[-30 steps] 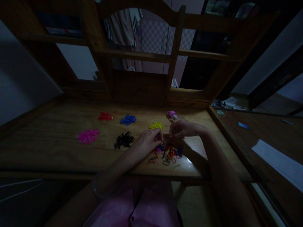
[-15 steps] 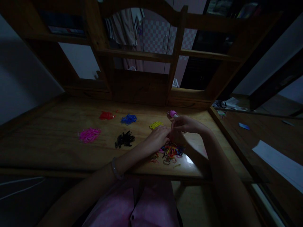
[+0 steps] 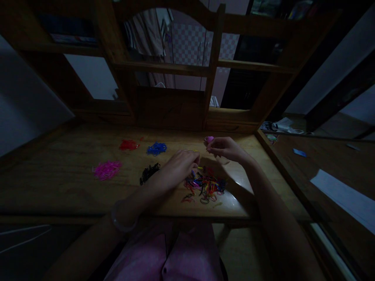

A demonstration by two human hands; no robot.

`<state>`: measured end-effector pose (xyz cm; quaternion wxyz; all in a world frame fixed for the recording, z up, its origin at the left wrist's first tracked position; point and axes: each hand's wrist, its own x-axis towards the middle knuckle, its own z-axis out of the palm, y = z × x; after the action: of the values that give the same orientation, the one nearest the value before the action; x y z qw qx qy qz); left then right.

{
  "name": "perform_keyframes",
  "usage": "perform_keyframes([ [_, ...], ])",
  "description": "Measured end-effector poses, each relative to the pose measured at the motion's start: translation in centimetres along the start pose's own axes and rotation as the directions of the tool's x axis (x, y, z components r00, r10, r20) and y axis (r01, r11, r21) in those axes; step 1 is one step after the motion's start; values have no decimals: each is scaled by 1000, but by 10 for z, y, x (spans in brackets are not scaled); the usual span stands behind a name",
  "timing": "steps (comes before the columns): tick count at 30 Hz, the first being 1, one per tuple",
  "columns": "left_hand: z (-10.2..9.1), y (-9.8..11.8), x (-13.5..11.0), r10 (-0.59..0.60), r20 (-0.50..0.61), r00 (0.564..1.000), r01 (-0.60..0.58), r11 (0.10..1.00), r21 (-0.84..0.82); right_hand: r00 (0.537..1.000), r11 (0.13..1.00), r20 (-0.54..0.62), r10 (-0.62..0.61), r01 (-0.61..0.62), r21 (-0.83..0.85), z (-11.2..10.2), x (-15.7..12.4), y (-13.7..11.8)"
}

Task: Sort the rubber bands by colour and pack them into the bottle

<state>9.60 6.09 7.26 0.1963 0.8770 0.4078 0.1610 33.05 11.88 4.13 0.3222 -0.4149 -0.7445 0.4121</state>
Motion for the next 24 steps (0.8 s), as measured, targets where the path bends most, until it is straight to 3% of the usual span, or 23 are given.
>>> perform_keyframes([
  [3, -3, -22, 9, -44, -75, 996, 46, 998, 31, 1000, 998, 13, -13, 14, -65, 15, 5, 4],
  [6, 4, -45, 20, -66, -146, 987, 74, 996, 50, 998, 984, 5, -58, 58, -168, 31, 10, 7],
  [9, 13, -55, 23, -55, -196, 979, 70, 995, 70, 996, 977, -17, -84, 79, -196, 37, 12, 9],
  [14, 12, -36, 11, -22, -201, 979, 31, 999, 44, 981, 988, -182, -66, 38, -152, 25, 13, 15],
  [18, 11, -9, -1, 75, -62, 995, -80, 992, -95, 944, 996, -328, -43, 16, -83, 21, 14, 22],
  [21, 20, 5, -8, 182, 26, 983, -172, 962, -211, 928, 998, -370, -37, 15, -61, 24, 15, 25],
  [24, 37, 11, -11, 224, 45, 973, -209, 951, -230, 914, 999, -404, -32, 14, -48, 24, 16, 25],
])
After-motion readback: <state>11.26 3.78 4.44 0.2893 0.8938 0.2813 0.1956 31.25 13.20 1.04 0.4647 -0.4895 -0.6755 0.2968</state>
